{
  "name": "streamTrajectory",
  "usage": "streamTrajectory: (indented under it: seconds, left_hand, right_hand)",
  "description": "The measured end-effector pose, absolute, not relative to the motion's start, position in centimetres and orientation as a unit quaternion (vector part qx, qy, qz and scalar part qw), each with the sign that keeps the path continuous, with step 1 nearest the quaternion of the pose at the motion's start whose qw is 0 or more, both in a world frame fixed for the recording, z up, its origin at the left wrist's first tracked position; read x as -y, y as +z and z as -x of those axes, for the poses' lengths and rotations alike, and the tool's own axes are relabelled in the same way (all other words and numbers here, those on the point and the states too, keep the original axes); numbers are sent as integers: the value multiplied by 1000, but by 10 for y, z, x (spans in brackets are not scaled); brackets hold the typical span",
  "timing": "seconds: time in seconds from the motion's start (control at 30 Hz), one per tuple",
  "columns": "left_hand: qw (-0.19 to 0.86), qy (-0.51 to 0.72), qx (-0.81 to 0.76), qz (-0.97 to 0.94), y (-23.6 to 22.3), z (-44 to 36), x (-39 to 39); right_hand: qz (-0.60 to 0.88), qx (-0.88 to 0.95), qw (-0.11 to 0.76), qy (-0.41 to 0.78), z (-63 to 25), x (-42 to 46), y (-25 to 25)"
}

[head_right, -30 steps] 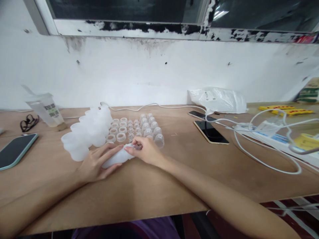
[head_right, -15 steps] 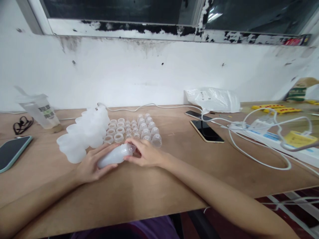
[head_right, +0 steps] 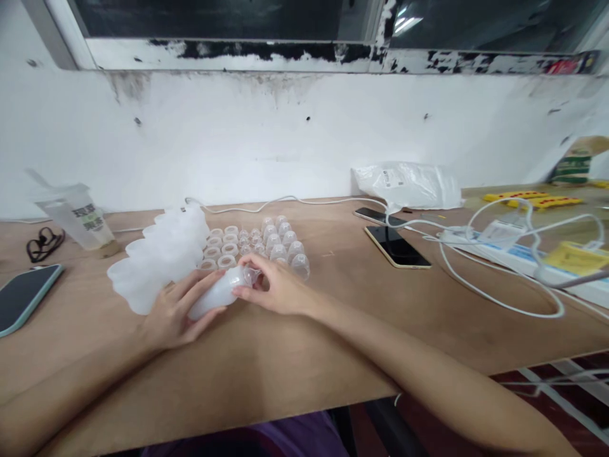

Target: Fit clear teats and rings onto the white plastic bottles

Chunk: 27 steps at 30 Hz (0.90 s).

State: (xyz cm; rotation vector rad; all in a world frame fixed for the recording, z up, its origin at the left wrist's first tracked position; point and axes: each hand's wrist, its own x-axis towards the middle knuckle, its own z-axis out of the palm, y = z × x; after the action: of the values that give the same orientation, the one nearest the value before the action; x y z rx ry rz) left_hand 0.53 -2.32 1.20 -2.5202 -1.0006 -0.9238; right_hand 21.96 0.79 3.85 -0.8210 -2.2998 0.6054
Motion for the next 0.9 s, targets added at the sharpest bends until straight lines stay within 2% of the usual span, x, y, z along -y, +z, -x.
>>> streamTrajectory:
  seconds: [0.1, 0.17, 0.23, 0.3, 0.43, 0.7, 0.8, 0.9]
  left_hand:
    - [107, -337, 388, 851, 13, -3, 21]
    - [86, -354, 408, 837, 13, -2, 20]
    - [74, -359, 417, 832, 13, -2, 19]
    - [62, -355, 425, 830, 11, -2, 18]
    - [42, -351, 441, 825, 9, -3, 17]
    - [18, -359, 453, 816, 9, -4, 18]
    - [-2, -363, 458, 811, 9, -6, 19]
    - [-28, -373, 462, 804, 8, -7, 18]
  right_hand:
    - [317, 868, 345, 167, -234, -16, 51]
    - [387, 837, 382, 65, -246, -23, 60]
    - [471, 814, 335, -49, -258, -29, 68]
    - [533, 806, 236, -105, -267, -35, 71]
    - [578, 807, 73, -97, -277, -40, 69]
    - [562, 824, -13, -73, -277, -39, 62]
    - [560, 826, 0, -70, -286, -38, 70]
    - [559, 818, 115, -66, -291, -35, 85]
